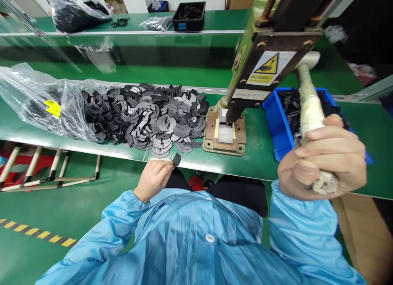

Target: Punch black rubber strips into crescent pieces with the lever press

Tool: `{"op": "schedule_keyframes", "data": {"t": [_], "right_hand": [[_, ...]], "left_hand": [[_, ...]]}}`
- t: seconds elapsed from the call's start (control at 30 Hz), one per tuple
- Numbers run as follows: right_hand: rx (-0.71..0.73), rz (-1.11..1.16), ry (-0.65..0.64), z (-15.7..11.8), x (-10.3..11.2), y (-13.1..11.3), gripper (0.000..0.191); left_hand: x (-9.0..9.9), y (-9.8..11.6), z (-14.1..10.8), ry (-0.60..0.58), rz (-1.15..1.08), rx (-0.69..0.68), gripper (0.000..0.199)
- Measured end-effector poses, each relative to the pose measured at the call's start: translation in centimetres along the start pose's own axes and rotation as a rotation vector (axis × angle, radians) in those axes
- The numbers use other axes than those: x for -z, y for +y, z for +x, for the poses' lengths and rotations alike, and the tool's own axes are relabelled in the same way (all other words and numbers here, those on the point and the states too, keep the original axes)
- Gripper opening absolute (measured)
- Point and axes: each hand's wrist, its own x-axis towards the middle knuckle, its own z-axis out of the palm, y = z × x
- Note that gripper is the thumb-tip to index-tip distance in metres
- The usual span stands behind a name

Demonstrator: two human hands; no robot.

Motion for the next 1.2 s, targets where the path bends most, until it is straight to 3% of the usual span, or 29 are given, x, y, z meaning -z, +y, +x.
{"op": "schedule_keyframes", "data": {"t": [0.1, 0.2, 0.33, 0.4, 0.53, 0.67, 0.9, 1.2], "right_hand": [[-0.012, -0.009, -0.077, 0.1, 0.4, -0.7, 0.059], [-0.011, 0.003, -0.080, 0.1, 0.3, -1.1, 0.049], [-0.016, 0.014, -0.088, 0.0, 0.2, -1.3, 0.041], [-0.010, 0.021, -0.096, -0.1, 0.2, -1.3, 0.038], [-0.006, 0.002, -0.115, -0.1, 0.4, -1.4, 0.034], [-0.005, -0.007, -0.141, 0.0, 0.7, -1.5, 0.030], [-0.037, 0.007, -0.119, -0.1, 0.6, -1.6, 0.027], [-0.082, 0.000, -0.034, -0.2, -0.2, -2.0, 0.033]], "left_hand": [[1.2, 0.0, 0.1, 0.059, -0.107, 0.065, 0.035], [3.3, 0.8, 2.0, 0.096, -0.305, 0.245, 0.033], [5.1, 2.6, 8.1, -0.084, -0.743, 0.486, 0.034], [4.5, 3.4, 12.2, -0.155, -0.872, 0.509, 0.039], [1.3, 4.9, 20.0, -0.236, -1.041, 0.518, 0.038], [-1.5, 6.2, 25.0, -0.392, -1.019, 0.523, 0.025], [-4.1, 6.0, 27.6, -0.420, -0.937, 0.454, 0.024], [-2.7, 6.4, 29.9, -0.614, -0.906, 0.503, 0.029]]}}
